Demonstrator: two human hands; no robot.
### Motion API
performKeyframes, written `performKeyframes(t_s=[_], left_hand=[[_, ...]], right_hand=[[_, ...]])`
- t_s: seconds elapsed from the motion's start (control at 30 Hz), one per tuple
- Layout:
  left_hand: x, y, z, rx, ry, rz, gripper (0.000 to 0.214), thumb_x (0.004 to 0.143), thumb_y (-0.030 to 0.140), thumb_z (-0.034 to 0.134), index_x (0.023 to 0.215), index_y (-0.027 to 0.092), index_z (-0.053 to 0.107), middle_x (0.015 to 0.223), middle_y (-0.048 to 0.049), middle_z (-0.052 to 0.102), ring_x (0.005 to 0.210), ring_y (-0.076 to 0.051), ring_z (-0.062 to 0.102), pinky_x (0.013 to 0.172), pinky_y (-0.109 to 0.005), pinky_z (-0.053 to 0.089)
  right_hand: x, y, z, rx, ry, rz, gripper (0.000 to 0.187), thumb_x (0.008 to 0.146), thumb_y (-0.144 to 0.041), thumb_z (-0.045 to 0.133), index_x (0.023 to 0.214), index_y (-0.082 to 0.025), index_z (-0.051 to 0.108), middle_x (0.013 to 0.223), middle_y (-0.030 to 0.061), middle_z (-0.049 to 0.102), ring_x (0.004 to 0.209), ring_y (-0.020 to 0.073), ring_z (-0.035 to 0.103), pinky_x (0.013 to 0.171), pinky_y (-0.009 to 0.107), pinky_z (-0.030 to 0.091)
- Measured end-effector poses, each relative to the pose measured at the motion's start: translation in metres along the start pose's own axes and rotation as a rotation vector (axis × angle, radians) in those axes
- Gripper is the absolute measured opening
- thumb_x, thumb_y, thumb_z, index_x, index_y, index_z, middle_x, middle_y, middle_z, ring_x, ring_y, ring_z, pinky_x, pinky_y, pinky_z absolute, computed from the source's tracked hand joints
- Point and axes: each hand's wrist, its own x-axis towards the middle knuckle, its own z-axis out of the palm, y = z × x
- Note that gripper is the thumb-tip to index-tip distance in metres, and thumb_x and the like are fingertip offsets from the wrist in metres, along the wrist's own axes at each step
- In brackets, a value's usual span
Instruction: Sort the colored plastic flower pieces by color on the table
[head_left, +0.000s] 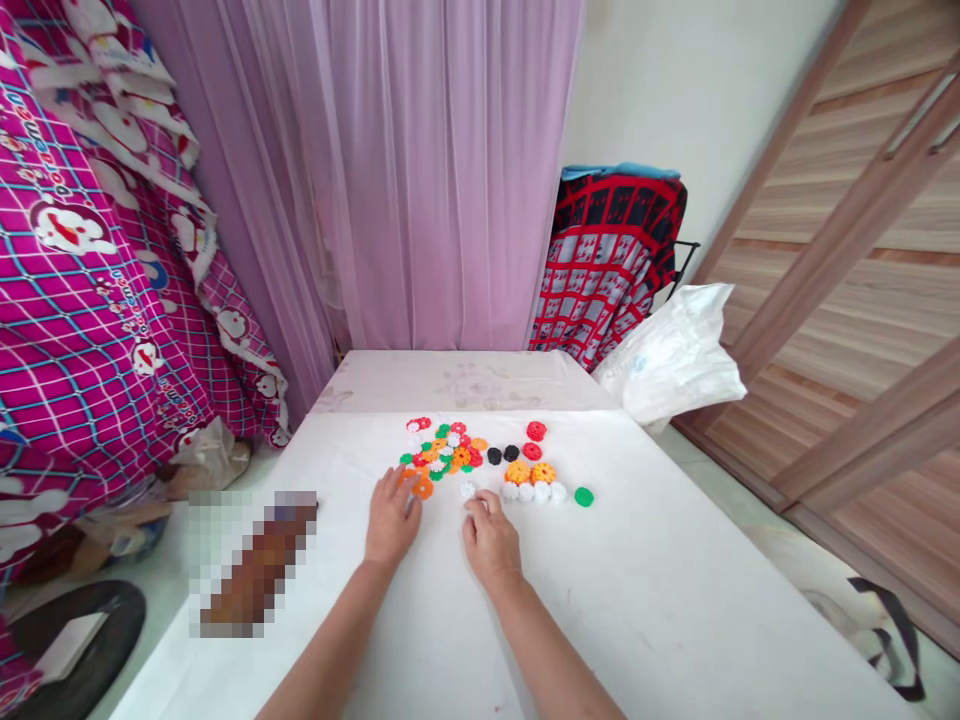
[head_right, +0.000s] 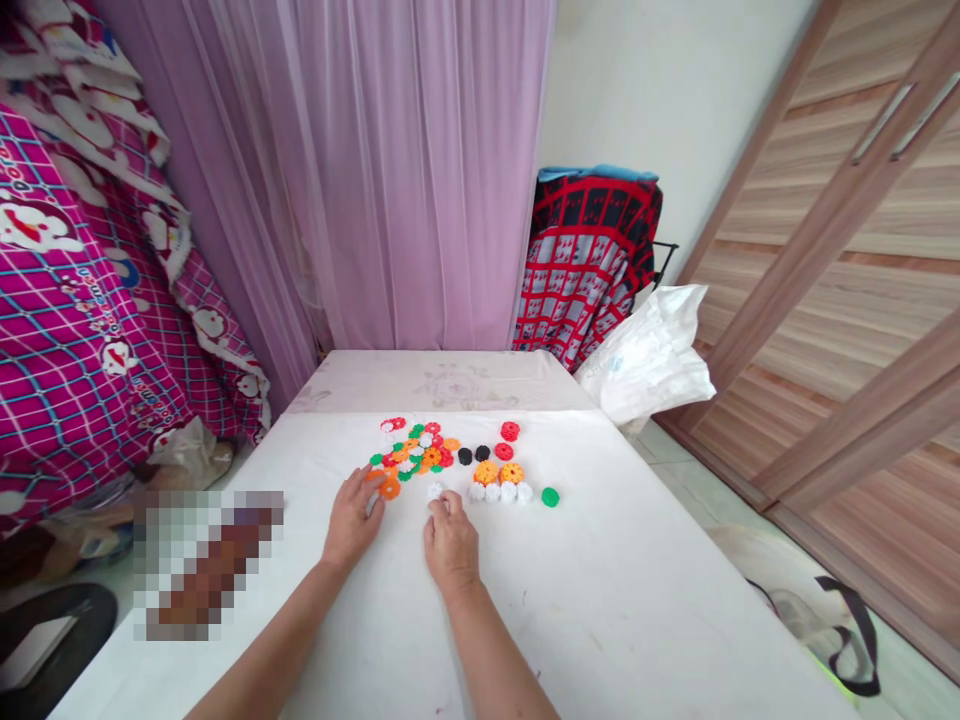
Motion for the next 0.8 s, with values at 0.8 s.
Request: performKeyframes(t_s=[0.8], left_hand=[[0.003,0.066,0.018,0.192,-0.225,0.117,0.034,0.082,0.023,0.053,0.112,0.027,0.068,0.150,-0.0098,0.040,0.142,-0.036,0.026,0.114,-0.062,0.014]], right_hand=[[-0.031,0.036,-0.033,0.311,-0.042,-0.007,0.021,0.080,-0.015,0.045,0.080,-0.022,0.064,0.075,0.0004,0.063,0.066,0.0128,0.057,0.066,0.023,0.042]])
